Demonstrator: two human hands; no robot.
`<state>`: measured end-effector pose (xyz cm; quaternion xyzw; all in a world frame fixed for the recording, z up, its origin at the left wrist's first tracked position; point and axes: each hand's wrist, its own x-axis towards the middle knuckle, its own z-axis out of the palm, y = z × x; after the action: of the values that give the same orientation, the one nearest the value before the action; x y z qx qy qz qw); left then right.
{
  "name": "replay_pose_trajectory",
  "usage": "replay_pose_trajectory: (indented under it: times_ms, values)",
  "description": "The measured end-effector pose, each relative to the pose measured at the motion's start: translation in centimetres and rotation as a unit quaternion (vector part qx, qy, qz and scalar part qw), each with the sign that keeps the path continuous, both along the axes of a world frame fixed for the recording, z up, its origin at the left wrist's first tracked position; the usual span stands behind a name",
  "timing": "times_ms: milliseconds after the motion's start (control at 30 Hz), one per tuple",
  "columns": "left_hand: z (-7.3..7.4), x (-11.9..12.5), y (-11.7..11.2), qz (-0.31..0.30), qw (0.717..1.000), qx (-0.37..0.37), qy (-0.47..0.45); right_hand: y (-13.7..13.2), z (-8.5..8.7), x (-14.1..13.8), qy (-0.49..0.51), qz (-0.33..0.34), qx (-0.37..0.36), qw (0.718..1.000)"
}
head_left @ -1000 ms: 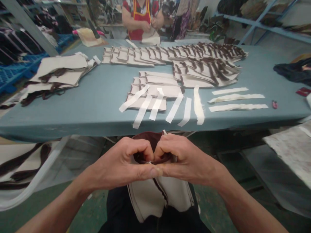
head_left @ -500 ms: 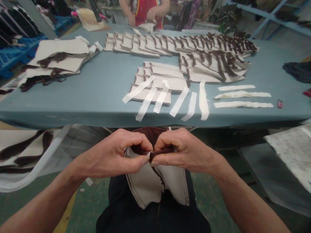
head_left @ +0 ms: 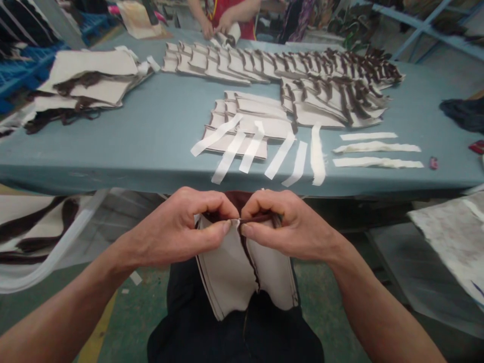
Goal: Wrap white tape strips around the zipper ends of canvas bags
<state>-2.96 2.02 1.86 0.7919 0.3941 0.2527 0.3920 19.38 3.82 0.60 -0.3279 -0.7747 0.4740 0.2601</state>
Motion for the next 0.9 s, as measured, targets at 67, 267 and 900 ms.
replay_pose_trajectory:
  times_ms: [67,267,900]
  values:
    - [0.3,0.2,-0.1,0.006,1.0,-0.016,0.006,-0.2,0.0,-0.2,0.008,-0.01,0.023,1.0]
    - [0.4,0.9,-1.0,0.025,0.997,-0.057,-0.037,-1.2,-0.3,-0.3,-0.012,-0.055,0.101,0.993]
    - [-0.4,1.1,-0.2,-0.052,0.995,-0.028,0.076,-1.3,-1.5,2.2,-0.057,-0.02,0.164,0.985]
